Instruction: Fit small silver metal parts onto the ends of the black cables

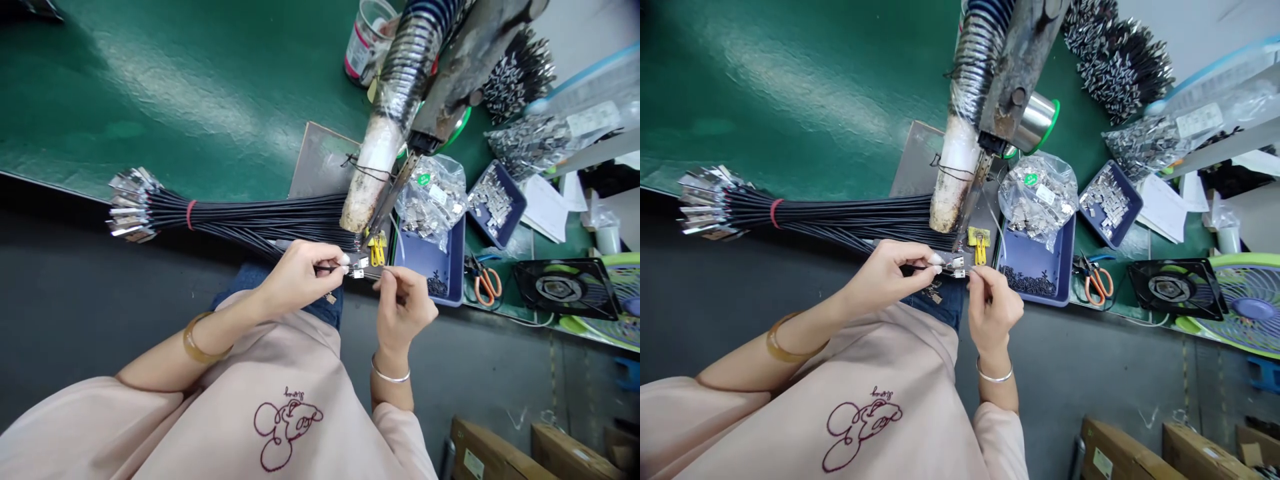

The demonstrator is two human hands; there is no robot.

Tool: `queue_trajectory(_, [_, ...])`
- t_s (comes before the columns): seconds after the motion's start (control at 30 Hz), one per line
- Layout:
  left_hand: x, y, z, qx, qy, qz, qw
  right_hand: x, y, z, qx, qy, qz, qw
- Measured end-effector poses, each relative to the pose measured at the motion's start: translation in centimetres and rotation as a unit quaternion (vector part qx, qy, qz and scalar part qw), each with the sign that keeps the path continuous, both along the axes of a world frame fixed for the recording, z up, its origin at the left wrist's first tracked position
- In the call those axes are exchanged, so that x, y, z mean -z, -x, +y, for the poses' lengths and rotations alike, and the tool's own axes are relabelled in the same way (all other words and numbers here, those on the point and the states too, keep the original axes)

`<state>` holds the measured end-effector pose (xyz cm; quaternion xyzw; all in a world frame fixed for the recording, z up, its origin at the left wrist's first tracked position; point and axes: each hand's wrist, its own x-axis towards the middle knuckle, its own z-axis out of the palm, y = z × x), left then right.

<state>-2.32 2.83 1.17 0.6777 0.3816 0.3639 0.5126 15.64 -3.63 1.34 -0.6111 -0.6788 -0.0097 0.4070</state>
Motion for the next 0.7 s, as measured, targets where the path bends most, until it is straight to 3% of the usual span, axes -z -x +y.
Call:
queue_trajectory(0.17, [0.2, 0.0, -0.3, 0.006, -0.01, 0.016, 1.0, -0.4, 1.4, 0.1, -0.038, 0.037, -0.079, 0.995])
queue_trajectory(0.33, [0.0, 0.7, 0.3, 0.085, 0.022, -0.013, 0.996, -0.4, 1.5, -0.1, -0.066, 0.147, 0.057, 0.985])
queue_trajectory(0.4, [-0.1, 1.0, 0.7, 0.114, 0.085, -0.055, 0.988, -0.9, 0.4, -0.3, -0.036, 0.157, 0.123, 0.979])
queue_trajectory(0.47, [-0.2, 1.3, 1.1, 0.133, 0.138, -0.089, 0.977, -1.7, -1.5, 0.0, 0.049, 0.118, 0.133, 0.983])
queue_trajectory(0.57, [-0.3, 1.3, 1.5, 0.158, 0.16, -0.098, 0.969, -2.3, -5.0, 2.0, 0.149, 0.108, -0.004, 0.983])
queue_trajectory(0.63, [-0.3, 1.1, 1.7, 0.17, 0.15, -0.082, 0.971, -2.1, -7.1, 4.0, 0.131, 0.147, -0.105, 0.975])
queue_trajectory(0.7, [-0.4, 0.8, 1.7, 0.169, 0.118, -0.056, 0.977, -1.6, -8.5, 5.9, 0.115, 0.184, -0.141, 0.966])
